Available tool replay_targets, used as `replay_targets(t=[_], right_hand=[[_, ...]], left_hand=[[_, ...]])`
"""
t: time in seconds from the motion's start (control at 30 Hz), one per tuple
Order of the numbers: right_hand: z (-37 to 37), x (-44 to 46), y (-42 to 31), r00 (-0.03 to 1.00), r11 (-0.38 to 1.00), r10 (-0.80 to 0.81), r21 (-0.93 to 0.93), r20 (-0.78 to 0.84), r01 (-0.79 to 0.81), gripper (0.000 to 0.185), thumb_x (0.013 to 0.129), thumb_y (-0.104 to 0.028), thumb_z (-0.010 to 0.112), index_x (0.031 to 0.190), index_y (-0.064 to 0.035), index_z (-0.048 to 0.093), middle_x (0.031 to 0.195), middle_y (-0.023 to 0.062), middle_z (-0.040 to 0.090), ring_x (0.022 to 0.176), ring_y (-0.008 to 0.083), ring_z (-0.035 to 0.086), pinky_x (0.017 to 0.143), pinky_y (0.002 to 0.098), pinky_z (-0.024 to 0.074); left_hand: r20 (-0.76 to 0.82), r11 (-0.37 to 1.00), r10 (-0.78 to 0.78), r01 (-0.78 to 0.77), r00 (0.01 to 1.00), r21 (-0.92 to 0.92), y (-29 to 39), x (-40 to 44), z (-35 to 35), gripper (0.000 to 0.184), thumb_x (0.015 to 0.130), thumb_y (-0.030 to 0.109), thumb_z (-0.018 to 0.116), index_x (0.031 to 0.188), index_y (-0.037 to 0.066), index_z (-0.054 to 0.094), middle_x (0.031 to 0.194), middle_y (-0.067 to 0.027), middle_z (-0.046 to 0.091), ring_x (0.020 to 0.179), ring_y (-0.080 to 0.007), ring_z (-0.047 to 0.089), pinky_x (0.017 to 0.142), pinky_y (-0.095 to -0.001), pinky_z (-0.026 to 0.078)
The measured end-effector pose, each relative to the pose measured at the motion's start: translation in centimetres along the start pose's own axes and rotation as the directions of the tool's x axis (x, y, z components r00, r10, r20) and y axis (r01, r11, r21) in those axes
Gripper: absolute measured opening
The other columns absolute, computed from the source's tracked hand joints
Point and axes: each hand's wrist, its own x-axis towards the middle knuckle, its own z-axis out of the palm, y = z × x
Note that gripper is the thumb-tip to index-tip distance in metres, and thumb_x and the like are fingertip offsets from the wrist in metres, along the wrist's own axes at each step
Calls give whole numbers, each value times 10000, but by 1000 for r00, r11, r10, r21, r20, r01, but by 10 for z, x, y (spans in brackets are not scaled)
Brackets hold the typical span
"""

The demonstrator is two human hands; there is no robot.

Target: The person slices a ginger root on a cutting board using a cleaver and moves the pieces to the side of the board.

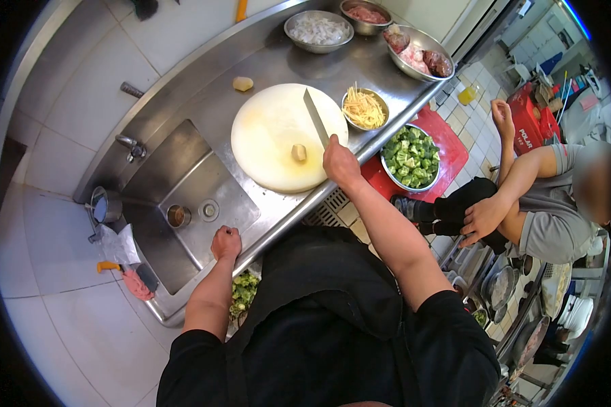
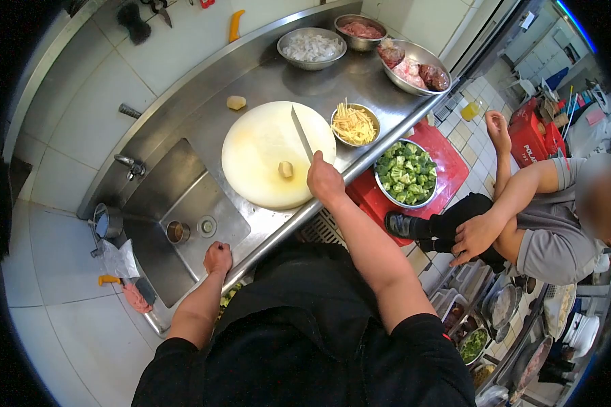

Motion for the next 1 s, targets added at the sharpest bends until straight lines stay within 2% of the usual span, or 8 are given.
replay_targets(t=[0.13,0.57,1.0], right_hand=[[-2,3,-2,998,999,50,-17,34,-50,219,1057,-161,490,1195,8,477,884,324,735,873,510,739,800,603,591],[-3,3,1,1000,1000,10,-6,24,-10,238,1065,-173,477,1214,14,486,894,320,739,887,508,741,812,603,590],[-2,5,1,1000,1000,18,-12,21,-18,232,1061,-174,488,1196,14,485,885,325,735,876,509,741,806,601,592]], left_hand=[[11,1000,-2,2,1000,7,1,-1,-3,338,951,389,605,1065,120,775,1150,-167,784,1098,-396,726,963,-507,562],[17,1000,-9,9,1000,21,1,-1,-2,359,954,397,587,1088,127,782,1157,-177,781,1107,-401,725,969,-515,561],[13,1000,4,-4,1000,11,2,-2,-4,336,955,390,595,1045,125,780,1116,-165,793,1079,-393,735,959,-506,565]])
